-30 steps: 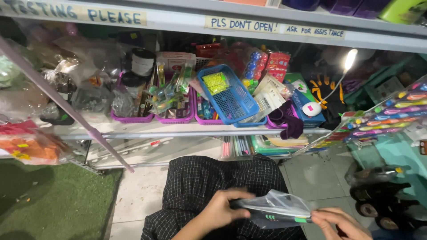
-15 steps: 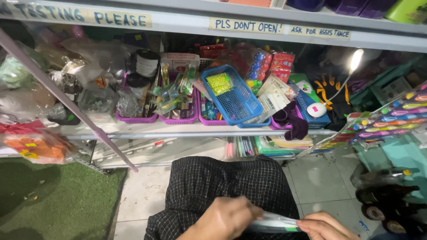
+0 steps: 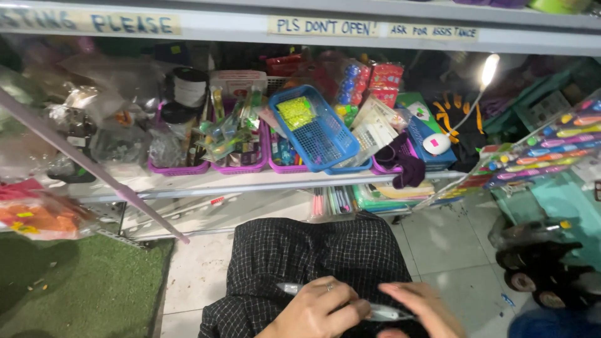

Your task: Organizing hairbrushes by bagging them and placing them into baskets on a store shelf

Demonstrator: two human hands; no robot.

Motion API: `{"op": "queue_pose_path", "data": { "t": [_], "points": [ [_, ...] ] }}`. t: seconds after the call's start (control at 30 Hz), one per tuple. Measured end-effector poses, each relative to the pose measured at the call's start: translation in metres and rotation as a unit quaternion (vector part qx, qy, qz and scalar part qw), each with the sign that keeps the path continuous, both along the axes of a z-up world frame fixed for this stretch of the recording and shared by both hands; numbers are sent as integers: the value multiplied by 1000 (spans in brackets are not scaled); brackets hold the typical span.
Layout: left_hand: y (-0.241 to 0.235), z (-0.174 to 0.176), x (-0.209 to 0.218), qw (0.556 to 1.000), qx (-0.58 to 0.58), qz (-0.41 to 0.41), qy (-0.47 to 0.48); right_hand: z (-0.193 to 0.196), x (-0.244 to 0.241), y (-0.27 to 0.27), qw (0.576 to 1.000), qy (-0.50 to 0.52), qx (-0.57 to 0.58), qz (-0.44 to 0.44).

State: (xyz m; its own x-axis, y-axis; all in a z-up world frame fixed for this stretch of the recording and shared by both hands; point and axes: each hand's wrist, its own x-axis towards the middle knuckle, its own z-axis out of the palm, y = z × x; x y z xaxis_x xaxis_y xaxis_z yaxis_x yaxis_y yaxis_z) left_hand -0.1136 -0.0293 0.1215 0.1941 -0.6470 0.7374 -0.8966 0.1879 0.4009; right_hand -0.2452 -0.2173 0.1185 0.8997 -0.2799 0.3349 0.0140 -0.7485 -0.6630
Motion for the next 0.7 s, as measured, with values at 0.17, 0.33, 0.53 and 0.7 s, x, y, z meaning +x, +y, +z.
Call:
{"op": "queue_pose_path", "data": {
  "t": [0.17,0.33,0.53,0.7],
  "points": [
    [-9,-14,-1,991,-73,-30,109,-2,24,18,984,-171,11,46],
    [-8,-41,0,963,-45,19,265,9,35,13,989,-117,51,76],
    [-14,-44,2,951,-72,36,299,9,37,10,993,-105,42,33],
    [-18,-34,2,955,-31,47,293,17,39,7,997,-47,47,26]
  ]
}}
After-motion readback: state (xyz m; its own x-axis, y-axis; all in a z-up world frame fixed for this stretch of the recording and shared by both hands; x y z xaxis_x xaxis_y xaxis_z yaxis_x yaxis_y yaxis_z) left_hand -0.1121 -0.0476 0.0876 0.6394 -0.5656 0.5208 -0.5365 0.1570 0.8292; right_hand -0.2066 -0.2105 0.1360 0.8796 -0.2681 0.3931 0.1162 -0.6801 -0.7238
